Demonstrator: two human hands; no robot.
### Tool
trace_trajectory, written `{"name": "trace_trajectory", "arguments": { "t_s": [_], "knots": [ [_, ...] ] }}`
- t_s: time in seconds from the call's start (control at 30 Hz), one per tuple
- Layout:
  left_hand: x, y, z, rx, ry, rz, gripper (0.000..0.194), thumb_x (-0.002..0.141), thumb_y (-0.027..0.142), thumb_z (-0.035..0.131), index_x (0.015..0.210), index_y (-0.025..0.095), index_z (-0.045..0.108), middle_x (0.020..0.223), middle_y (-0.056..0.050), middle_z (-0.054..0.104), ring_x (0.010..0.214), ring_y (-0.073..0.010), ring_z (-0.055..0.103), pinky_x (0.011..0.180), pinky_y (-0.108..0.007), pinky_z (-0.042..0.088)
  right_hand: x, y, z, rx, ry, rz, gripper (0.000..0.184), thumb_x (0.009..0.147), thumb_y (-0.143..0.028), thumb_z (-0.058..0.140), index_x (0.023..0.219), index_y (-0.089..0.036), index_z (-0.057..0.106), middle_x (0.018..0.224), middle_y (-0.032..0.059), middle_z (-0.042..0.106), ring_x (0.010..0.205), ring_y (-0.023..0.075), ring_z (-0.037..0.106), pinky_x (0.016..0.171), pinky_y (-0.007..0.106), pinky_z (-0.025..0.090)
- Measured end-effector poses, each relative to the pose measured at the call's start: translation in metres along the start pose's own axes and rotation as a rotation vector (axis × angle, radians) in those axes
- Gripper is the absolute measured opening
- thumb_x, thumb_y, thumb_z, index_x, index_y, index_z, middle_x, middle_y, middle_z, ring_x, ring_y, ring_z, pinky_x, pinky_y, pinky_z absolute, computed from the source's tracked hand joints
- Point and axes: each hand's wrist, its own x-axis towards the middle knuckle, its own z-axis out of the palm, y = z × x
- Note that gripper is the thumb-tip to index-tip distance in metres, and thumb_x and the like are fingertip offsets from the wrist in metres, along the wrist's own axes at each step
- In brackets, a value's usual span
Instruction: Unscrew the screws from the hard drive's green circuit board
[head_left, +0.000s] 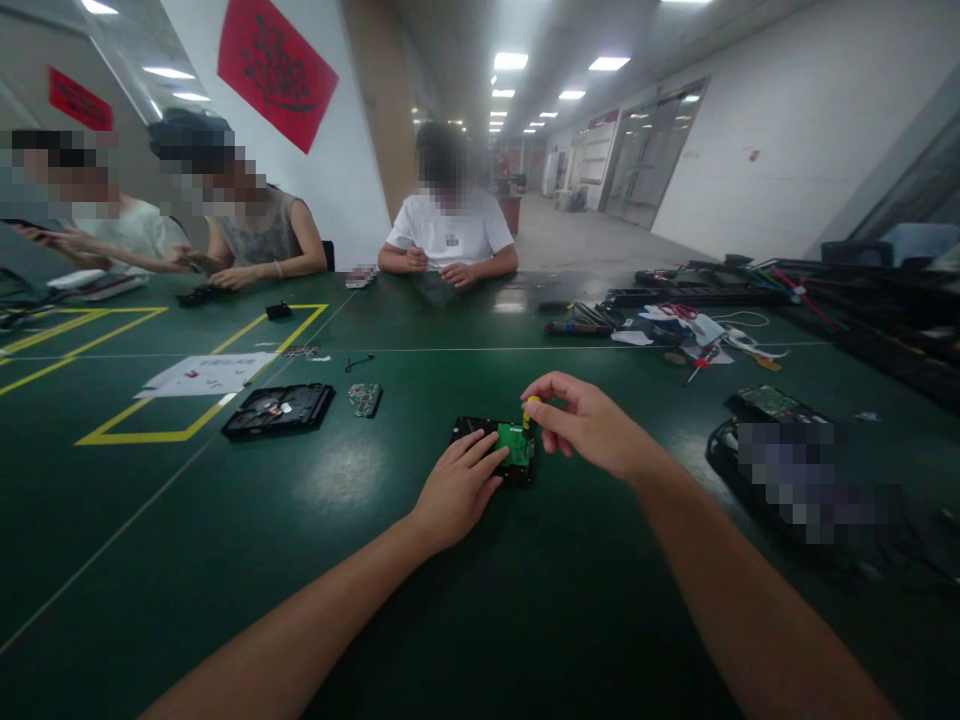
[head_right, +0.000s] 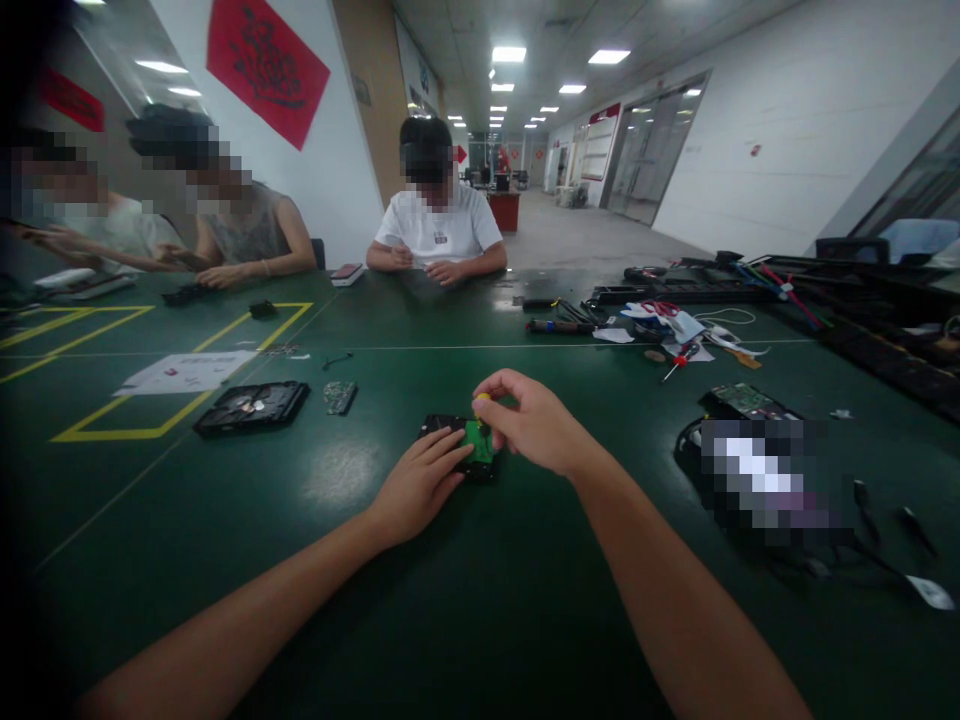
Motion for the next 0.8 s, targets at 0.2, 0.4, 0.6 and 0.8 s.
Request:
{"name": "trace_trajectory", "arguments": {
  "t_s": [0.2, 0.4, 0.6, 0.8],
  "knots": [
    [0.0, -0.003, 0.003, 0.004, 0.003, 0.004, 0.046, 0.105, 0.031, 0.054, 0.151, 0.029, 0.052, 0.157, -0.007, 0.052, 0.151, -0.0298, 0.04, 0.121, -0.055, 0.039, 0.005, 0.005, 0.003, 0.139, 0.009, 0.034, 0.02, 0.097, -0.038, 0.059, 0.103, -0.021, 0.066, 0.075, -0.0002, 0.06, 0.06, 0.0117, 0.058, 0.051, 0.024, 0.042],
    [-0.001, -0.004, 0.005, 0.003, 0.009, 0.021, 0.048, 0.104, 0.029, 0.055, 0.151, 0.027, 0.051, 0.158, -0.007, 0.051, 0.151, -0.0299, 0.04, 0.122, -0.056, 0.039, 0.0, 0.001, -0.011, 0.002, -0.008, -0.019, 0.028, 0.095, -0.045, 0.065, 0.107, -0.021, 0.072, 0.081, 0.0007, 0.065, 0.062, 0.0111, 0.051, 0.054, 0.024, 0.04],
    [-0.001, -0.005, 0.005, -0.014, 0.037, 0.032, 0.047, 0.104, 0.029, 0.055, 0.15, 0.029, 0.053, 0.157, -0.007, 0.052, 0.149, -0.0303, 0.042, 0.12, -0.057, 0.041, -0.002, 0.0, -0.011, 0.028, 0.0, -0.054, 0.023, 0.09, -0.039, 0.075, 0.1, -0.021, 0.067, 0.102, 0.0057, 0.075, 0.086, 0.0155, 0.064, 0.077, 0.029, 0.051],
    [-0.001, -0.004, 0.004, 0.005, 0.022, 0.026, 0.046, 0.105, 0.03, 0.054, 0.151, 0.028, 0.052, 0.158, -0.007, 0.051, 0.15, -0.0307, 0.041, 0.12, -0.056, 0.041, -0.002, 0.0, -0.007, 0.1, -0.045, -0.005, 0.023, 0.091, -0.041, 0.07, 0.102, -0.02, 0.068, 0.082, 0.0004, 0.064, 0.063, 0.0117, 0.056, 0.053, 0.025, 0.04]
  ]
}}
